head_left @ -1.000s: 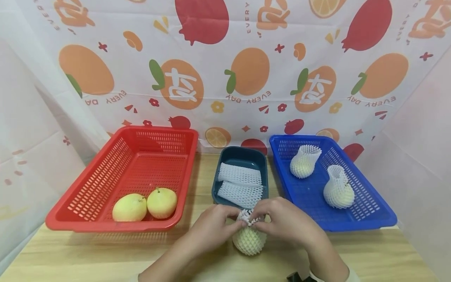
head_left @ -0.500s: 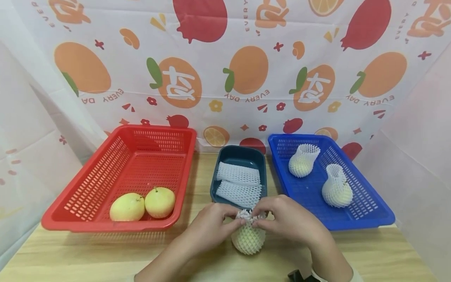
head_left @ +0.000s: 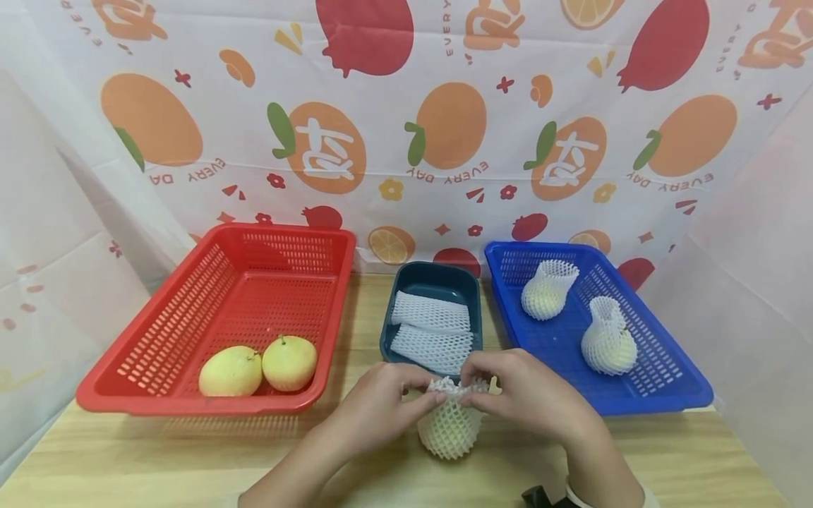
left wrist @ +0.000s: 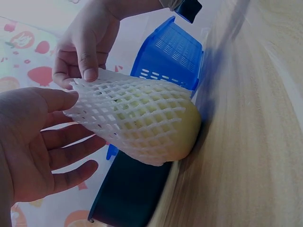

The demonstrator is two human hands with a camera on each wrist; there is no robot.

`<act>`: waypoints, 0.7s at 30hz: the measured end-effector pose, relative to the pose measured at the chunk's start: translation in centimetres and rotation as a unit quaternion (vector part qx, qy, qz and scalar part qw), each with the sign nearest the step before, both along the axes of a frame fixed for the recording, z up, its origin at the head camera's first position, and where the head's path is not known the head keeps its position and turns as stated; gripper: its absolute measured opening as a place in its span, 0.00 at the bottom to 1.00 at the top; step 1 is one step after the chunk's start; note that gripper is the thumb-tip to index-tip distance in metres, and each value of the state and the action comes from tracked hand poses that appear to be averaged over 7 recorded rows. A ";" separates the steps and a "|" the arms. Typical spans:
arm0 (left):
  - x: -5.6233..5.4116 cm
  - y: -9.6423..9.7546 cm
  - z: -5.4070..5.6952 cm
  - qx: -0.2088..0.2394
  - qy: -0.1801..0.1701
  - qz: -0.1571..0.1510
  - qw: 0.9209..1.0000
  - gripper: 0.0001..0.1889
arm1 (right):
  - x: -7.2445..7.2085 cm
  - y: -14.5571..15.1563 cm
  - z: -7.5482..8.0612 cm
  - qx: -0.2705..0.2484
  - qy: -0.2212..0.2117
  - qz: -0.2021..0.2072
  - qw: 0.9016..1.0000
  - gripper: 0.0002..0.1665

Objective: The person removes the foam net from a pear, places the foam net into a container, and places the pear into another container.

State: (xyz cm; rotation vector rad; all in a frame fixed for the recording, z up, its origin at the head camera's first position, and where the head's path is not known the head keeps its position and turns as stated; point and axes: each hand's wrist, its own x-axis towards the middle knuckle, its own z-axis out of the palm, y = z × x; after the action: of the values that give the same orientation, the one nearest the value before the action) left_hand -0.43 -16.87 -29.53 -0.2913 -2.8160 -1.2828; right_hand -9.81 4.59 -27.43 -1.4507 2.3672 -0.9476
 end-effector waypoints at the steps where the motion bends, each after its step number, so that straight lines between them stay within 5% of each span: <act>1: 0.0 0.0 0.0 -0.001 0.002 0.000 1.000 0.04 | 0.0 0.0 0.0 -0.002 0.001 0.000 1.000 0.07; 12: 0.0 0.1 0.5 0.017 0.027 -0.005 0.999 0.07 | 0.1 0.3 0.4 0.003 -0.005 -0.022 1.000 0.11; 21: 0.2 0.2 0.8 0.033 0.063 -0.006 0.997 0.08 | 0.2 0.0 0.2 0.028 -0.044 -0.018 0.998 0.24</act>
State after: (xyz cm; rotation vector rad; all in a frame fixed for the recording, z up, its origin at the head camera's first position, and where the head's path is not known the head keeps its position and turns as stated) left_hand -0.19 -16.64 -28.77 -0.3748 -2.6649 -1.3085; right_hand -9.58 4.59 -27.22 -1.3228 2.3433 -0.9260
